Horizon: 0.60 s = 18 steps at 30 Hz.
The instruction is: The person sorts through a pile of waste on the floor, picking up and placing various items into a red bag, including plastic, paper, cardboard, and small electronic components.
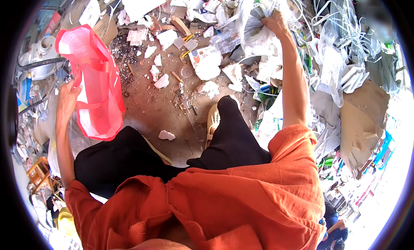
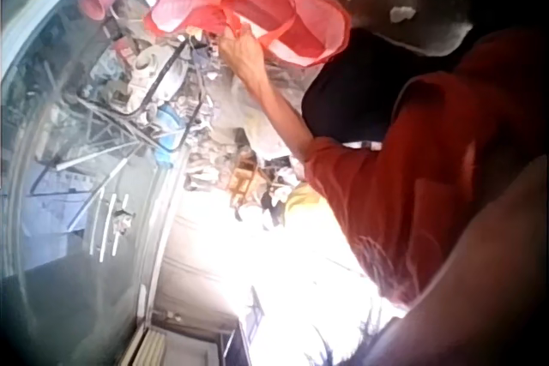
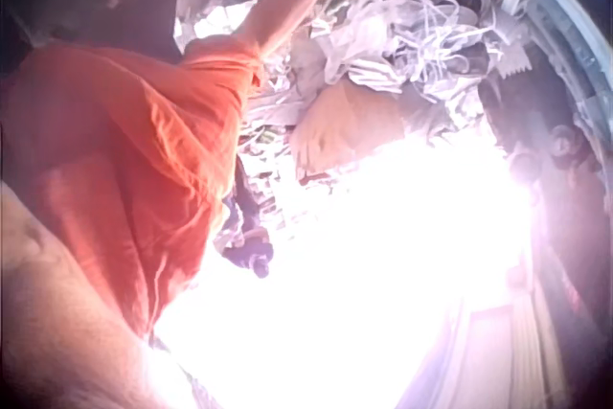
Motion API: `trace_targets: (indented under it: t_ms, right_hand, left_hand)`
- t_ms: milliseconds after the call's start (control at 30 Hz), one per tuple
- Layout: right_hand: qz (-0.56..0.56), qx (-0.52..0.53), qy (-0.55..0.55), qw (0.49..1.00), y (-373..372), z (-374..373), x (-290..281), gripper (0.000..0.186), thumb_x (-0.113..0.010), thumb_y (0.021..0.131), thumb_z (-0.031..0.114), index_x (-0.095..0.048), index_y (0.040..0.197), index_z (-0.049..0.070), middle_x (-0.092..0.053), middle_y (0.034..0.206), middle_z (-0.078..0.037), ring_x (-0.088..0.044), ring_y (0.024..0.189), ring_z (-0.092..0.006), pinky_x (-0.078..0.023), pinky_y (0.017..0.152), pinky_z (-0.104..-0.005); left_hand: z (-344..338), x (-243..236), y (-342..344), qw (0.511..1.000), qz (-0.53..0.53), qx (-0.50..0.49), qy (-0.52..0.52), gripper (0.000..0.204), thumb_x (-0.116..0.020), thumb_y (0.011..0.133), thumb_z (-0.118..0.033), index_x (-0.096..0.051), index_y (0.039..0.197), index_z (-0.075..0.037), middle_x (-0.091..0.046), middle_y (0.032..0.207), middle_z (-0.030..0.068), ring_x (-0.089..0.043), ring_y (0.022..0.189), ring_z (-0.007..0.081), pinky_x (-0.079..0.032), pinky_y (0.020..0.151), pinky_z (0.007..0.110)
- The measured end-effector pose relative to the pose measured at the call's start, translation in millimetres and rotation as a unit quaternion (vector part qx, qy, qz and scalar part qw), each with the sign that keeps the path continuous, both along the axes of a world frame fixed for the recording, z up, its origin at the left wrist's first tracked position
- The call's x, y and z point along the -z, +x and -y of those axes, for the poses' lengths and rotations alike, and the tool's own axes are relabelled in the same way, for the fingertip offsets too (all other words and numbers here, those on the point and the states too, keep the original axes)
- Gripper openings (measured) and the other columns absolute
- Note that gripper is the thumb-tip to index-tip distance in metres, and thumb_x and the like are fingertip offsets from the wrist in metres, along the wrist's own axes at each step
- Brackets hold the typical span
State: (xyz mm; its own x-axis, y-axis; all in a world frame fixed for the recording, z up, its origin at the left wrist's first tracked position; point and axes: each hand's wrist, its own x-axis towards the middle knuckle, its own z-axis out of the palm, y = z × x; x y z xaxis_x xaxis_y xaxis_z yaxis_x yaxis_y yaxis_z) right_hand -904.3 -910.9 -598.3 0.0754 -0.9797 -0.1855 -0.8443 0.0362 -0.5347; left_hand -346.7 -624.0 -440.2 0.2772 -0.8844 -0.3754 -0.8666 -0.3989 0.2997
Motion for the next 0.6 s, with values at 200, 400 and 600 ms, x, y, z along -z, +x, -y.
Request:
trace_targets:
  t_ms: [200,400,600]
  right_hand:
    - [0.088,-0.272,-0.01,0.958,130,-74,-20,0.04,-0.067,0.068,0.013,-0.055,0.104,-0.001,-0.06,0.093,-0.02,-0.061,0.082,-0.029,-0.052,0.074,-0.0377]
    - [-0.022,-0.397,0.009,0.917,183,-75,12,0.041,-0.066,0.069,0.014,-0.054,0.106,0.001,-0.057,0.1,-0.019,-0.059,0.086,-0.0301,-0.048,0.07,-0.0411]
    - [-0.141,-0.308,-0.036,0.94,170,29,33,0.074,-0.073,0.063,0.034,-0.042,0.117,-0.005,-0.058,0.105,-0.026,-0.055,0.104,-0.0355,-0.04,0.091,-0.0415]
  left_hand:
    - [-9,-11,8,0.962,-0.101,-0.192,-0.167,0.027,-0.058,0.085,-0.016,-0.061,0.105,0.002,-0.064,0.091,0.0059,-0.057,0.08,0.0128,-0.043,0.076,0.027]
    - [-11,-11,1,0.947,-0.196,-0.184,-0.178,0.028,-0.057,0.085,-0.013,-0.061,0.109,0.0,-0.064,0.097,0.0042,-0.057,0.084,0.011,-0.043,0.078,0.025]
    - [-15,-10,3,0.95,-0.191,-0.181,-0.165,0.028,-0.058,0.085,-0.014,-0.061,0.109,0.001,-0.064,0.093,0.0031,-0.056,0.08,0.009,-0.043,0.074,0.025]
